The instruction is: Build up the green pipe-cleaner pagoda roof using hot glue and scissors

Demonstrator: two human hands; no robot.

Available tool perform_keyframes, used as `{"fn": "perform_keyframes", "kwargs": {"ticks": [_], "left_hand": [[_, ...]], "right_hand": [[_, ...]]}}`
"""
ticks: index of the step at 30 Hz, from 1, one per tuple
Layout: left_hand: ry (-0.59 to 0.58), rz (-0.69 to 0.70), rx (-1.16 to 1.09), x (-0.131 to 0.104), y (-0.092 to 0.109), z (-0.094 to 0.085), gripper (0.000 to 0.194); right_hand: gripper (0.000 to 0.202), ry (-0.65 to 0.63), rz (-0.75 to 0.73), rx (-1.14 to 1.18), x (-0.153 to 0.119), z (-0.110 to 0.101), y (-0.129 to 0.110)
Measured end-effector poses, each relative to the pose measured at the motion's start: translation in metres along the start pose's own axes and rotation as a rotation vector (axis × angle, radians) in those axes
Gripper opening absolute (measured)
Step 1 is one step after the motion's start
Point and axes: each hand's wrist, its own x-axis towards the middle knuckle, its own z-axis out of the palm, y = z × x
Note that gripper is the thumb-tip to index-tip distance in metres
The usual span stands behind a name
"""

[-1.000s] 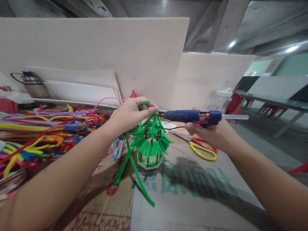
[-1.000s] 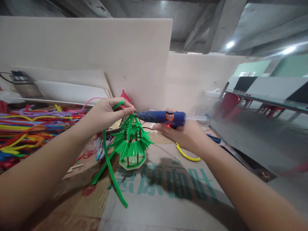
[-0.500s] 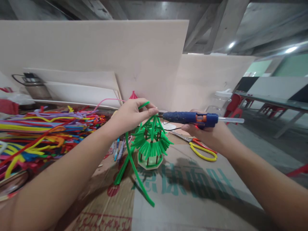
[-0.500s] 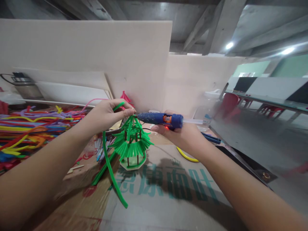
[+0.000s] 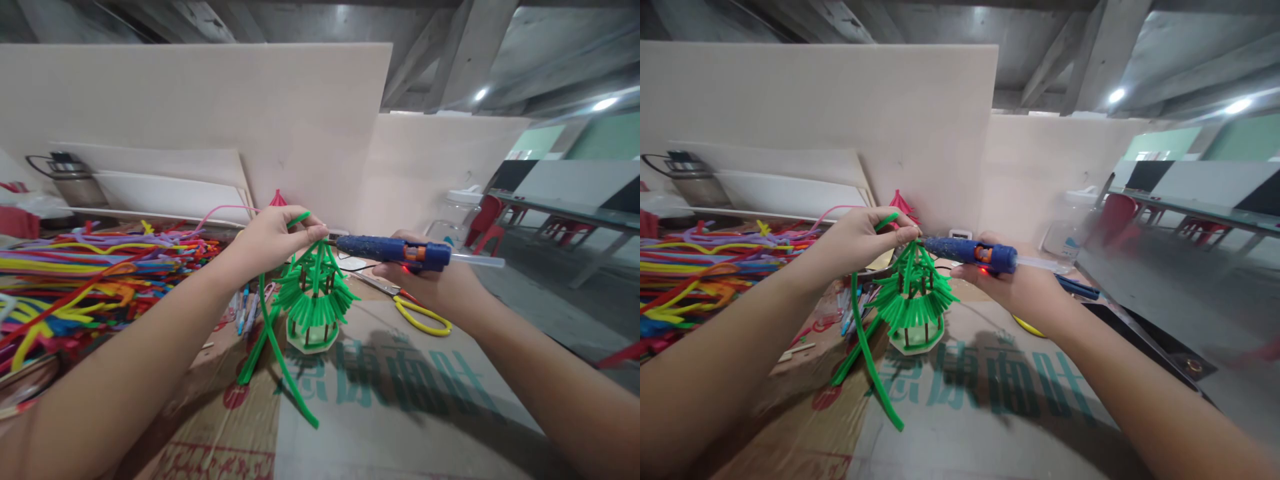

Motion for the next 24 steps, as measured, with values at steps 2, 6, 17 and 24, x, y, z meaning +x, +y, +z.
{"fn": "perform_keyframes", "kwargs": {"ticks": [2,6,17,24], "left_hand": [[-0.001,0.002,0.0,0.0002,0.0,-0.0002,0.036],[-0.012,0.007,-0.012,0.0003,0.0007,-0.0004,0.036],[-0.006,-0.009,-0.002,-0.0002,0.0024,-0.0021,0.034],[-0.014,-0.007,0.014,-0.0008,0.0027,-0.0027,0.035]], "right_hand": [[0.032,0.005,-0.002,-0.018,-0.0001,-0.0001,0.0002],[0.034,0.004,-0.001,-0.02,-0.0003,0.0001,0.0009],[0.035,0.038,0.018,-0.009,-0.0003,0.0027,-0.0014],[0.033,0.044,0.019,0.01,-0.0007,0.0037,-0.0006]]}}
